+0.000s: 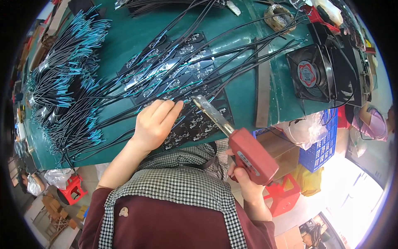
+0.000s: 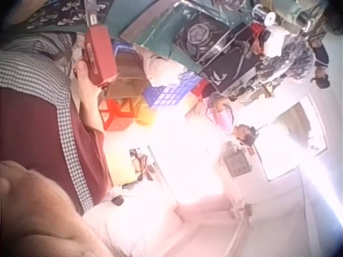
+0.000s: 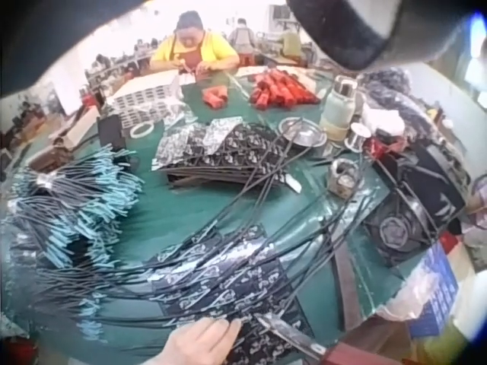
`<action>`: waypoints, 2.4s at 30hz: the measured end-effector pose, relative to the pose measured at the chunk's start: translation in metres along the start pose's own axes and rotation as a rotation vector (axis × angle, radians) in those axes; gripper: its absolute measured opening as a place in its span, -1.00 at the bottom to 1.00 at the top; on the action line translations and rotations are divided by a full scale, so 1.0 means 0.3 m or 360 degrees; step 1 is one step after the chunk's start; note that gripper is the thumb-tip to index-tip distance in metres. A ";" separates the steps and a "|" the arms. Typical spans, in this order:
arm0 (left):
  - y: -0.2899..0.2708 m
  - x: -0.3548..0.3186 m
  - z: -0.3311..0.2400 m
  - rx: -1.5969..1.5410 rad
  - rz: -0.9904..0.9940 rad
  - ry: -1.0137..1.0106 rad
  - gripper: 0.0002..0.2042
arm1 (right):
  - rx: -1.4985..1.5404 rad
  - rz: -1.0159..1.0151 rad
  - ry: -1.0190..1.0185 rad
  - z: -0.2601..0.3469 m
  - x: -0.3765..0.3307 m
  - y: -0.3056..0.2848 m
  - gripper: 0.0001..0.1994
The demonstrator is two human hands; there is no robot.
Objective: The person solders multiple black wires onto circuit board components, arranging them on the board as they work. This is done using a soldering iron.
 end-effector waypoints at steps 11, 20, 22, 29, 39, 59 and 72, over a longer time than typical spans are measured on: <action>0.002 0.000 0.004 0.0038 0.0013 -0.0059 -0.67 | -0.0081 0.0028 0.0085 -0.025 0.019 0.015 -0.45; 0.006 0.001 0.001 0.0045 0.0049 -0.0075 -0.66 | -0.0287 0.0022 0.0131 -0.028 0.011 0.018 -0.54; 0.006 0.000 0.001 0.0050 0.0050 -0.0084 -0.66 | -0.0355 0.0066 0.0121 -0.030 0.007 0.013 -0.56; 0.007 0.004 -0.001 0.0064 0.0062 -0.0067 -0.67 | -0.0267 0.0113 0.0105 -0.029 -0.001 0.013 -0.49; 0.014 0.002 0.002 0.0054 -0.0026 -0.0027 -0.69 | -0.0024 0.0057 0.0122 0.007 0.003 0.037 -0.46; 0.011 -0.004 -0.016 0.0057 -0.0052 0.0152 -0.72 | -0.0581 0.0028 0.0173 0.069 -0.017 0.059 -0.66; 0.027 -0.012 -0.023 0.0055 -0.0036 0.0150 -0.71 | -0.0461 -0.0069 0.0293 0.153 0.025 0.105 -0.64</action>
Point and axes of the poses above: each hand's wrist, its own x-axis towards the middle knuckle, its own y-axis out of the palm, z = x × y, the point moved 2 cm from there along x, towards the middle knuckle, and after that the axes turned 9 degrees about -y, right-handed, at the moved point
